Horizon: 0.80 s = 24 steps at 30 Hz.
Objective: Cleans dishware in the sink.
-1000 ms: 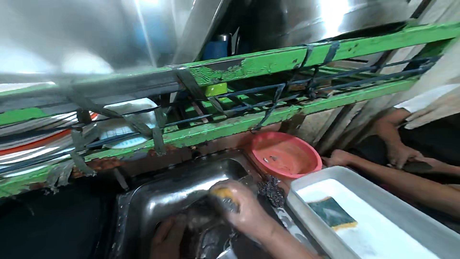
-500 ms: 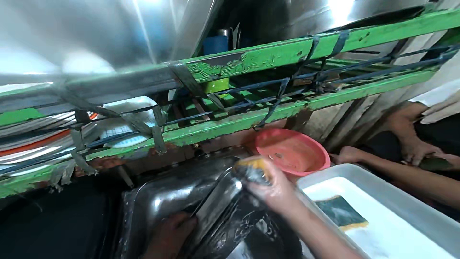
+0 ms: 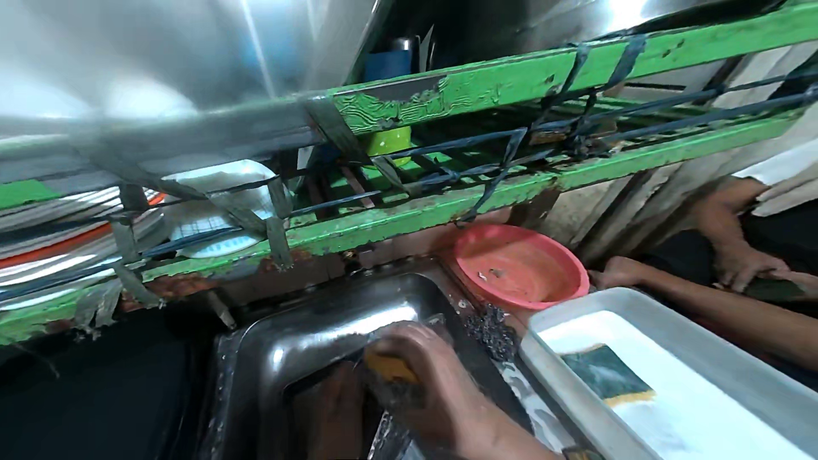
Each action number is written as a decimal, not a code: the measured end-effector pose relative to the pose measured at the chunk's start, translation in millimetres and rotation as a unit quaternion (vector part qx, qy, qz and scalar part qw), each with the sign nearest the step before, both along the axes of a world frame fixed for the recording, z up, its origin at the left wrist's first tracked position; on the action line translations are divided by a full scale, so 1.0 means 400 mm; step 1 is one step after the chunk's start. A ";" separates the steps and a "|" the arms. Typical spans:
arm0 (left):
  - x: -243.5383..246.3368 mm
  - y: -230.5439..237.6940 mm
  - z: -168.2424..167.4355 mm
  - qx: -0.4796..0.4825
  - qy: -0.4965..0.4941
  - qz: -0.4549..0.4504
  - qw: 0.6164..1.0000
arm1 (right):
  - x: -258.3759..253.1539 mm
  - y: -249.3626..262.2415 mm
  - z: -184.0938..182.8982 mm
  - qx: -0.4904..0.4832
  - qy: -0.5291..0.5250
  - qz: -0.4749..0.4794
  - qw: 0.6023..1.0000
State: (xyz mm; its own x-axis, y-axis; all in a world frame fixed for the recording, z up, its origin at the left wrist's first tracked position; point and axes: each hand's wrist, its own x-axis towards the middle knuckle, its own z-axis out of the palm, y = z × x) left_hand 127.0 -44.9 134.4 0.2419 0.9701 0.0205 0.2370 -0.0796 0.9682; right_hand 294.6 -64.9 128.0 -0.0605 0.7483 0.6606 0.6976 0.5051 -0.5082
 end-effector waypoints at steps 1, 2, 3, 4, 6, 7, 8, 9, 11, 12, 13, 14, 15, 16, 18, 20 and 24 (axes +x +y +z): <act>-0.005 -0.003 0.002 -0.012 -0.019 0.004 1.000 | 0.015 0.004 -0.020 0.004 0.016 0.003 1.000; -0.014 -0.004 0.008 -0.030 -0.047 0.015 0.998 | 0.044 0.009 -0.048 -0.008 0.056 -0.002 0.998; -0.025 -0.003 0.014 -0.043 -0.080 0.030 0.995 | 0.074 0.013 -0.071 -0.039 0.132 -0.015 0.990; -0.035 -0.004 0.020 -0.054 -0.109 0.051 0.991 | 0.096 0.015 -0.081 -0.088 0.243 -0.038 0.965; -0.047 -0.012 0.022 -0.061 -0.167 0.096 0.979 | 0.108 0.029 -0.066 -0.176 0.501 -0.090 0.842; -0.050 -0.015 0.015 -0.065 -0.201 0.109 0.971 | 0.107 0.035 -0.059 -0.183 0.577 -0.096 0.790; -0.052 -0.015 0.008 -0.074 -0.232 0.115 0.963 | 0.105 0.040 -0.049 -0.179 0.609 -0.096 0.766; -0.060 -0.010 -0.003 -0.091 -0.254 0.107 0.957 | 0.104 0.045 -0.034 -0.172 0.609 -0.096 0.768; -0.101 0.002 -0.012 -0.145 -0.239 0.039 0.959 | 0.101 0.045 0.004 -0.179 0.548 -0.105 0.810; -0.125 0.018 -0.004 -0.159 -0.183 -0.021 0.970 | 0.099 0.042 0.024 -0.189 0.492 -0.103 0.843; -0.138 0.042 0.015 -0.161 -0.100 -0.082 0.978 | 0.094 0.041 0.038 -0.188 0.421 -0.090 0.883; -0.135 0.064 0.034 -0.159 -0.015 -0.121 0.980 | 0.084 0.038 0.049 -0.179 0.340 -0.063 0.921; -0.121 0.071 0.046 -0.153 0.046 -0.126 0.979 | 0.069 0.036 0.052 -0.162 0.266 -0.031 0.950; -0.100 0.064 0.050 -0.144 0.076 -0.099 0.982 | 0.051 0.039 0.049 -0.140 0.211 -0.005 0.967; -0.074 0.038 0.039 -0.101 0.071 -0.009 0.992 | 0.035 0.059 0.025 -0.087 0.176 0.015 0.980; -0.079 0.019 0.020 -0.098 0.028 0.057 0.993 | 0.067 0.074 -0.029 -0.102 0.181 -0.007 0.978; -0.114 0.037 -0.084 -0.193 -0.009 0.146 0.970 | 0.199 0.104 -0.192 -0.355 0.218 -0.194 0.888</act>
